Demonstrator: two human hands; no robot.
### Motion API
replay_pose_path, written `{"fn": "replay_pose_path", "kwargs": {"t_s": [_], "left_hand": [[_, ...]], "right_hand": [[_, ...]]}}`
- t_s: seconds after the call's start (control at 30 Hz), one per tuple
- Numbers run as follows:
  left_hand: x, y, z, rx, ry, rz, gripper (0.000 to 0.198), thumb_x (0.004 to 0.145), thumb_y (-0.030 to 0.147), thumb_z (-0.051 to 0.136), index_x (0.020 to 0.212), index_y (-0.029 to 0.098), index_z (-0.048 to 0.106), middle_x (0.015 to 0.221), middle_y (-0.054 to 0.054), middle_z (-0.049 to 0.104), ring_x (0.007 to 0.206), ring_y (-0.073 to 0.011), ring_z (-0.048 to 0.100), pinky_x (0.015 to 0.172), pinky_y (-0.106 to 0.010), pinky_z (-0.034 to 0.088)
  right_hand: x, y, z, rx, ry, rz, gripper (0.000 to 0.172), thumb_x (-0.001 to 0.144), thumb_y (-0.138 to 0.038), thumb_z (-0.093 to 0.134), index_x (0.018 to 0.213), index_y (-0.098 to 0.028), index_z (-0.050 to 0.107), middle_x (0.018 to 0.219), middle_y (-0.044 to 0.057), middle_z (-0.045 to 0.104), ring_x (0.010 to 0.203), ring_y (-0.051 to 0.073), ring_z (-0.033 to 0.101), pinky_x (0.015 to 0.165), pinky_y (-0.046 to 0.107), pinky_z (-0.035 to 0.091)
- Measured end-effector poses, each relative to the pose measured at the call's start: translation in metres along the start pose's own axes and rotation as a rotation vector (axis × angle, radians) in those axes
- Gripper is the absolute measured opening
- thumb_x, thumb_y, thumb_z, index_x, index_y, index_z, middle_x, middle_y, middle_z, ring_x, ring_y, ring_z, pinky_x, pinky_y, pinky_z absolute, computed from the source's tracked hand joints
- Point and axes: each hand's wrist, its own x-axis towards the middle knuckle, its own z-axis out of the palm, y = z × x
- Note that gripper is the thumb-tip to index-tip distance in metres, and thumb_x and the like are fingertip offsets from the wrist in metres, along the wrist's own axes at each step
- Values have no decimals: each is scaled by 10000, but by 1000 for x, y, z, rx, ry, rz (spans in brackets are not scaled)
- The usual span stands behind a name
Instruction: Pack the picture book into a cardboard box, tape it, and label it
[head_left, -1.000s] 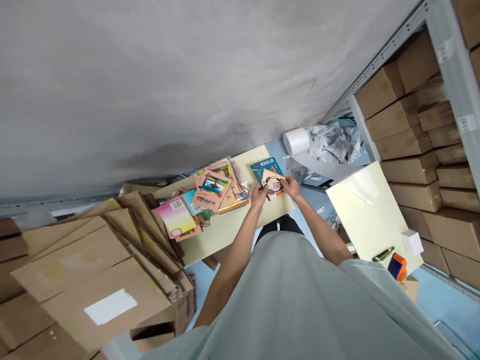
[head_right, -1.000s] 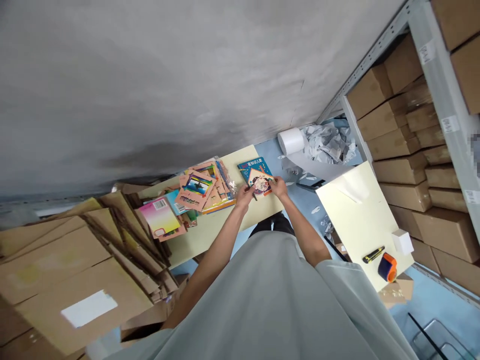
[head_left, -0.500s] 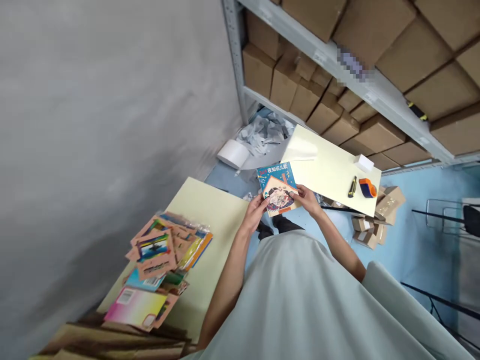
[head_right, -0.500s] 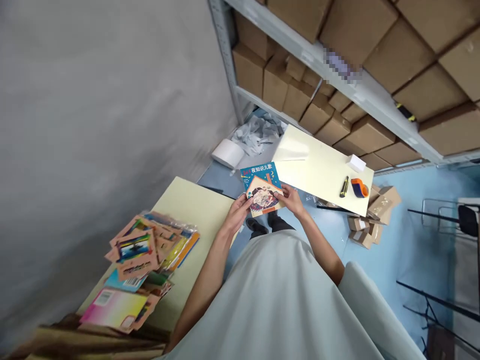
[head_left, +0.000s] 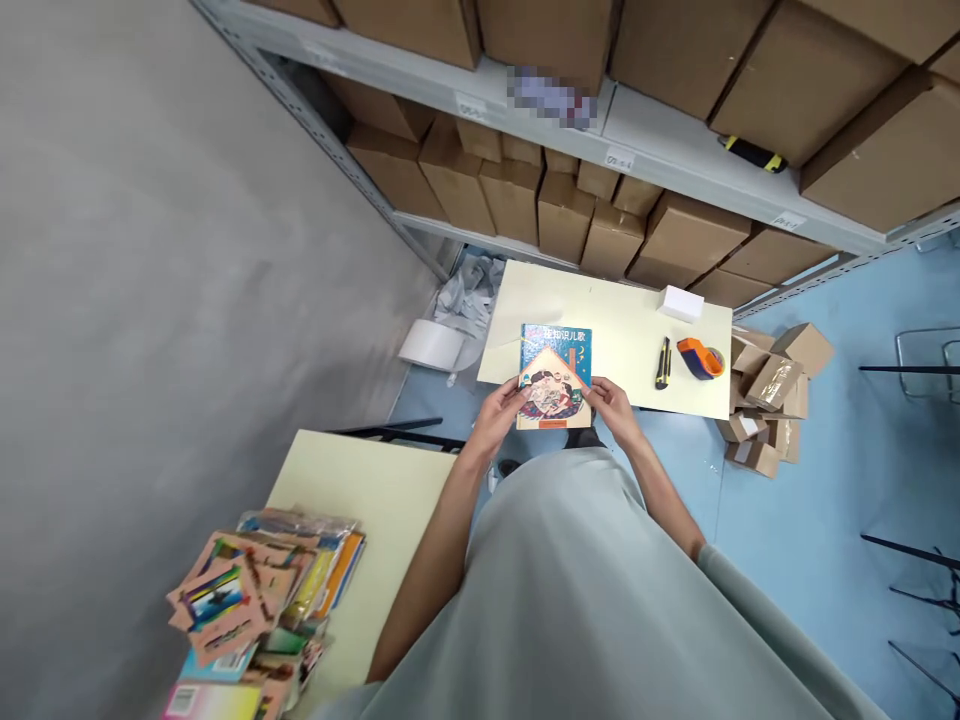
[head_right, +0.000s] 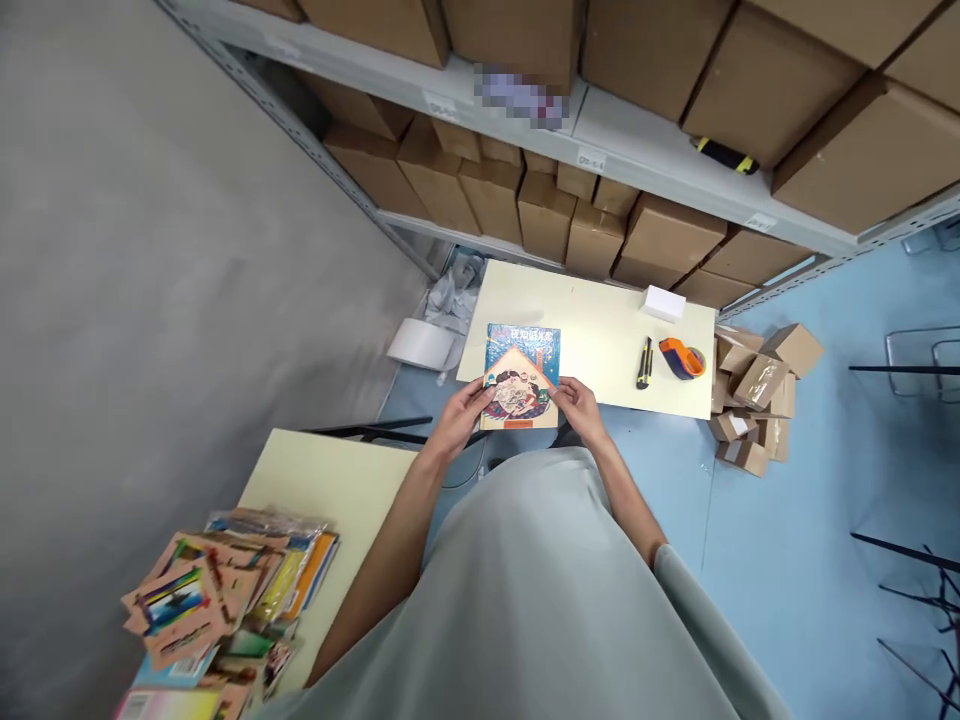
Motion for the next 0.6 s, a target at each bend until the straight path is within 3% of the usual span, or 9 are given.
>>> {"fn": "replay_pose_path", "kwargs": {"t_s": [0.17, 0.3, 0.43, 0.6], "left_hand": [[34, 14, 63, 55, 17, -13, 800, 709, 714, 1002, 1291, 190, 839, 1371, -138, 830, 1301, -350, 764, 1188, -473, 602], [54, 26, 95, 66, 42, -15, 772, 719, 686, 1010, 1287, 190, 844, 1341, -130, 838, 1311, -351, 759, 1196, -476, 596], [68, 41, 108, 69, 35, -25, 748, 745, 663, 1005, 1305, 195, 842, 1307, -118, 846, 1321, -342, 753, 1195, -453, 593], [86, 58, 108, 68, 13, -18, 755, 713, 668, 1016, 1288, 208, 850, 1267, -113, 855, 1333, -360, 747, 1191, -468, 597]], "right_hand": [[37, -23, -61, 35, -14, -14, 658, 759, -780, 920, 1110, -251, 745, 1032, 63, 823, 979, 250, 782, 965, 400, 628], [60, -39, -92, 42, -43, 1, 648, 780, -773, 911, 1129, -252, 746, 1069, 67, 818, 1012, 247, 775, 996, 402, 625], [73, -50, -102, 60, -37, 2, 627, 778, -748, 930, 1122, -259, 742, 1074, 63, 808, 1028, 244, 763, 1013, 407, 618], [73, -68, -95, 81, 9, -29, 599, 804, -731, 929, 1129, -272, 723, 1066, 46, 776, 979, 218, 741, 971, 372, 615]]}}
